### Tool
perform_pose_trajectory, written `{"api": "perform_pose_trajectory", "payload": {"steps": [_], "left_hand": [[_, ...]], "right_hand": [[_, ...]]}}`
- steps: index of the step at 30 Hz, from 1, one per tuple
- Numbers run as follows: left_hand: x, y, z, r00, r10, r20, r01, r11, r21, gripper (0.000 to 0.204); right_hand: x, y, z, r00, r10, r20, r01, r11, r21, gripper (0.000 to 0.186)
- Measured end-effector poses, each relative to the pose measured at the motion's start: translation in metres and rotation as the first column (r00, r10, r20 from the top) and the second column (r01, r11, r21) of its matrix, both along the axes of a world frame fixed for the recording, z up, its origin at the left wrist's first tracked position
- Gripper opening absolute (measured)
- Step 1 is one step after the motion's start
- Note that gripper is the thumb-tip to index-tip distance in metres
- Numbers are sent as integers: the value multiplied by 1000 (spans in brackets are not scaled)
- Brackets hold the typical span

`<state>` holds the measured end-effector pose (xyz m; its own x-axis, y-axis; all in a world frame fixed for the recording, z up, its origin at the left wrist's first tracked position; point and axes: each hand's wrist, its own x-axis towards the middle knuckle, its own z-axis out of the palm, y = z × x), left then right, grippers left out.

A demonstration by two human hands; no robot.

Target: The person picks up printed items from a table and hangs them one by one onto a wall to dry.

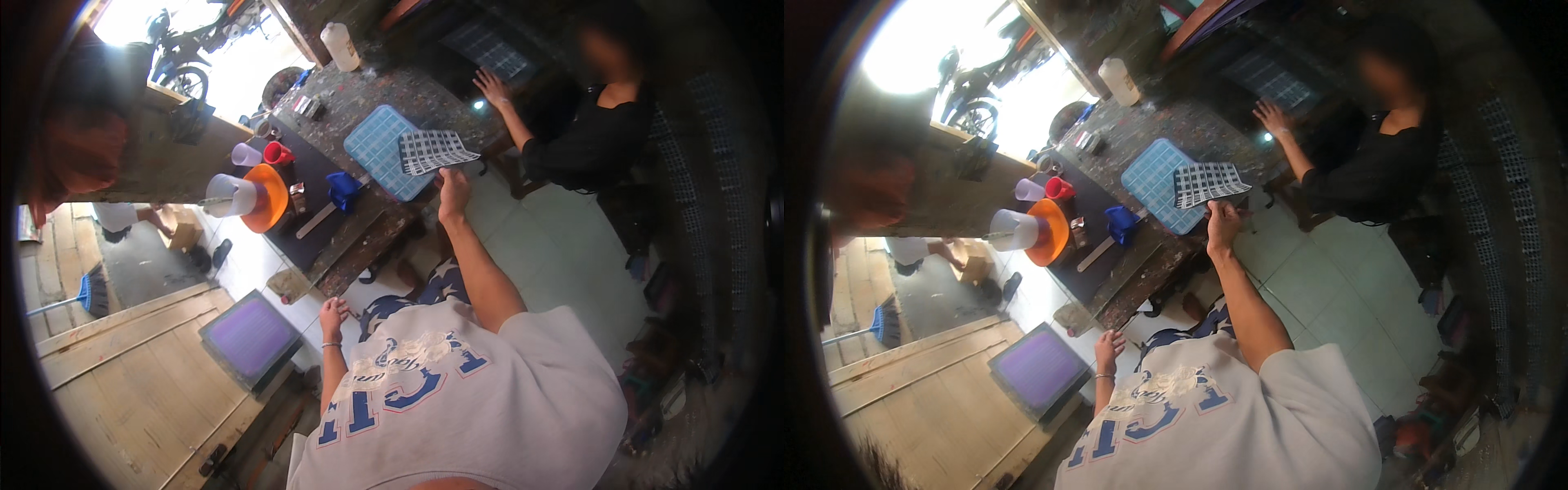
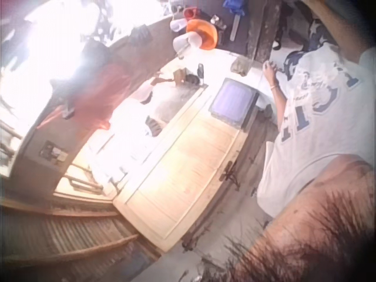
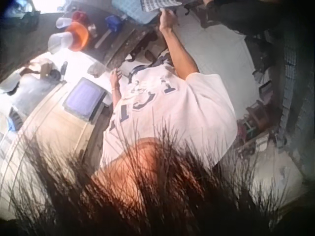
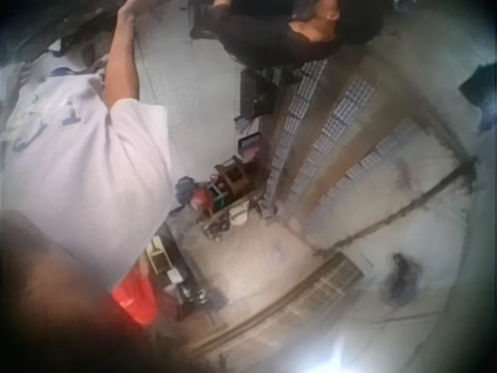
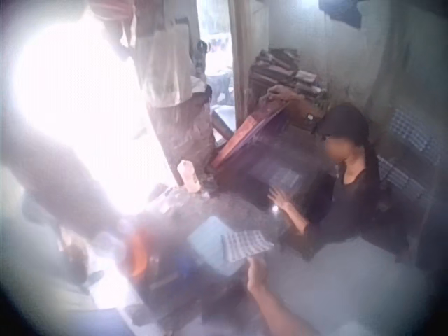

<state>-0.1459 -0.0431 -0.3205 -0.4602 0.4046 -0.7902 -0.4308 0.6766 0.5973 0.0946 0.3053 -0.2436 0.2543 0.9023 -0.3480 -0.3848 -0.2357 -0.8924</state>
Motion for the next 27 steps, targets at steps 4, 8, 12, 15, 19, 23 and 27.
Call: {"api": "perform_pose_trajectory", "payload": {"steps": [4, 8, 12, 15, 19, 23, 27], "left_hand": [[-13, 52, 18, 996, -75, -39, 81, 979, 186, 26], [-11, 120, 56, 981, -176, -81, 194, 892, 409, 25], [2, 186, 113, 928, -342, -151, 365, 742, 562, 28], [23, 218, 164, 892, -424, -155, 405, 599, 691, 29], [53, 240, 204, 832, -542, -121, 395, 424, 815, 35], [71, 245, 215, 812, -571, -121, 358, 324, 876, 42], [68, 244, 222, 770, -637, -35, 310, 326, 893, 52]], "right_hand": [[17, -6, 44, 918, 4, 397, -117, 958, 262, 12], [41, -30, 126, 837, 76, 542, -310, 882, 355, 14], [80, -43, 184, 704, 224, 674, -536, 791, 296, 13], [90, -60, 253, 473, 430, 769, -735, 673, 76, 16], [82, -71, 302, 241, 354, 904, -851, 524, 22, 8], [62, -81, 336, 142, 360, 922, -895, 445, -36, 7], [48, -81, 348, 103, 428, 898, -931, 358, -64, 5]]}}
